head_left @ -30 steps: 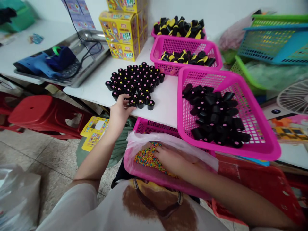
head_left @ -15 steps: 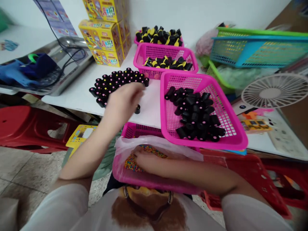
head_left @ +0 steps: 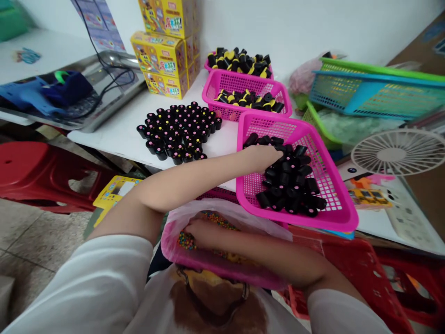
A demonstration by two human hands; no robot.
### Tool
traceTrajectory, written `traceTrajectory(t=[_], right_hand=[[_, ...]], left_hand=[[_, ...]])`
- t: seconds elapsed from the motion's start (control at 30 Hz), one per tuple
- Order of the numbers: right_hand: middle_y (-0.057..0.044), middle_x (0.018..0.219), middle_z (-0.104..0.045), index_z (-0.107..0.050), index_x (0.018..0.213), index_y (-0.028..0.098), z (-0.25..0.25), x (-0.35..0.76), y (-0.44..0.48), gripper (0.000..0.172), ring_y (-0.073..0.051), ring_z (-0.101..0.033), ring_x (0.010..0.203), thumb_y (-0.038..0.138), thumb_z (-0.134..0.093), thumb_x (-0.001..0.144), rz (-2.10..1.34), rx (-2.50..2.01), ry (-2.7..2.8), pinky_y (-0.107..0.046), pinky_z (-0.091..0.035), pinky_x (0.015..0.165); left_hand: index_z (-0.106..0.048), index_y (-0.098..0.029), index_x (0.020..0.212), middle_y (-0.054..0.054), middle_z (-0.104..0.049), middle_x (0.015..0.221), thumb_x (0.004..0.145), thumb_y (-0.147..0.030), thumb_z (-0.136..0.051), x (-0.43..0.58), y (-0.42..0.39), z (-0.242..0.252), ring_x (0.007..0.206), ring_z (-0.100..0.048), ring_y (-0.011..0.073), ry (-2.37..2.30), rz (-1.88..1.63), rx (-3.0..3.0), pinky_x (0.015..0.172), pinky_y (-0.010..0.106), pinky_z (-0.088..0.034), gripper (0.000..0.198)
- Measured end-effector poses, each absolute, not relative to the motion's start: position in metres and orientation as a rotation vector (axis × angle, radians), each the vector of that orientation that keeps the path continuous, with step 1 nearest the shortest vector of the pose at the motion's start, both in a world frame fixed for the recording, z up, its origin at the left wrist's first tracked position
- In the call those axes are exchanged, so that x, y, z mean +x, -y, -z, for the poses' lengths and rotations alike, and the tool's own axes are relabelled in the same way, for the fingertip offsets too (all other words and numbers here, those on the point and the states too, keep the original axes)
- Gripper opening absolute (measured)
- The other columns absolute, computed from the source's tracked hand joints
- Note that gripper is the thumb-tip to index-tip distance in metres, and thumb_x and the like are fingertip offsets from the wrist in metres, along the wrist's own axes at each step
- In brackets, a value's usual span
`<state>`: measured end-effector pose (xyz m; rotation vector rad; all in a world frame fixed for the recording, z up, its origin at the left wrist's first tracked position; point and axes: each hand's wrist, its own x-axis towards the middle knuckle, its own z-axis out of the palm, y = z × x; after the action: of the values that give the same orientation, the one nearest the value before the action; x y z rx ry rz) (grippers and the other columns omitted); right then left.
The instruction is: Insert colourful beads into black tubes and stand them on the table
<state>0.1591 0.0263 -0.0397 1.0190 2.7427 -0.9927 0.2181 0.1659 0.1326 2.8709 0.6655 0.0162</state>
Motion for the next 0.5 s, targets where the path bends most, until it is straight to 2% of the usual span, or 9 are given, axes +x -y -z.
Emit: traceTrajectory(t=[0.1, 0.23, 0.33, 0.5], right_hand=[[-0.009, 0.097, -0.080, -0.080, 0.094, 0.014, 0.040, 0.162, -0.029, 0.026, -0.028, -0.072, 0.098, 0.000, -0.074, 0.073, 1.103, 1.006, -2.757, -0.036, -0.052, 0.097], [-0.009, 0.108, -0.081, -0.080, 0.111, 0.013, 0.040, 0.166, -0.031, 0.041, -0.026, -0.072, 0.105, -0.004, -0.069, 0.075, 1.278, 1.030, -2.743, -0.032, -0.053, 0.096], [-0.008, 0.113, -0.080, -0.078, 0.114, 0.014, 0.036, 0.172, -0.030, 0.042, -0.021, -0.071, 0.108, -0.005, -0.067, 0.078, 1.390, 1.040, -2.715, -0.028, -0.052, 0.095], [-0.008, 0.114, -0.080, -0.078, 0.109, 0.014, 0.012, 0.194, -0.023, 0.027, -0.021, -0.072, 0.108, 0.002, -0.068, 0.087, 1.600, 1.121, -2.659, -0.032, -0.053, 0.098]], left_hand=[[-0.060, -0.009, 0.136, 0.016, -0.074, 0.119, 0.091, -0.008, -0.068, 0.189, -0.151, -0.150, 0.108, -0.072, 0.0257, -0.735, -0.113, 2.850, 0.093, 0.034, -0.056, 0.046], [-0.069, -0.015, 0.119, 0.008, -0.073, 0.115, 0.091, -0.017, -0.070, 0.106, -0.117, -0.157, 0.106, -0.070, 0.0208, -0.650, -0.559, 2.622, 0.093, 0.031, -0.055, 0.028], [-0.074, -0.020, 0.109, 0.005, -0.073, 0.108, 0.088, -0.018, -0.071, 0.035, -0.086, -0.135, 0.099, -0.071, 0.0171, -0.664, -0.716, 2.422, 0.091, 0.027, -0.057, 0.021], [-0.074, -0.023, 0.118, 0.005, -0.076, 0.114, 0.085, -0.026, -0.076, -0.024, -0.030, -0.067, 0.092, -0.076, 0.0160, -1.027, -0.674, 1.958, 0.081, 0.023, -0.064, 0.033]])
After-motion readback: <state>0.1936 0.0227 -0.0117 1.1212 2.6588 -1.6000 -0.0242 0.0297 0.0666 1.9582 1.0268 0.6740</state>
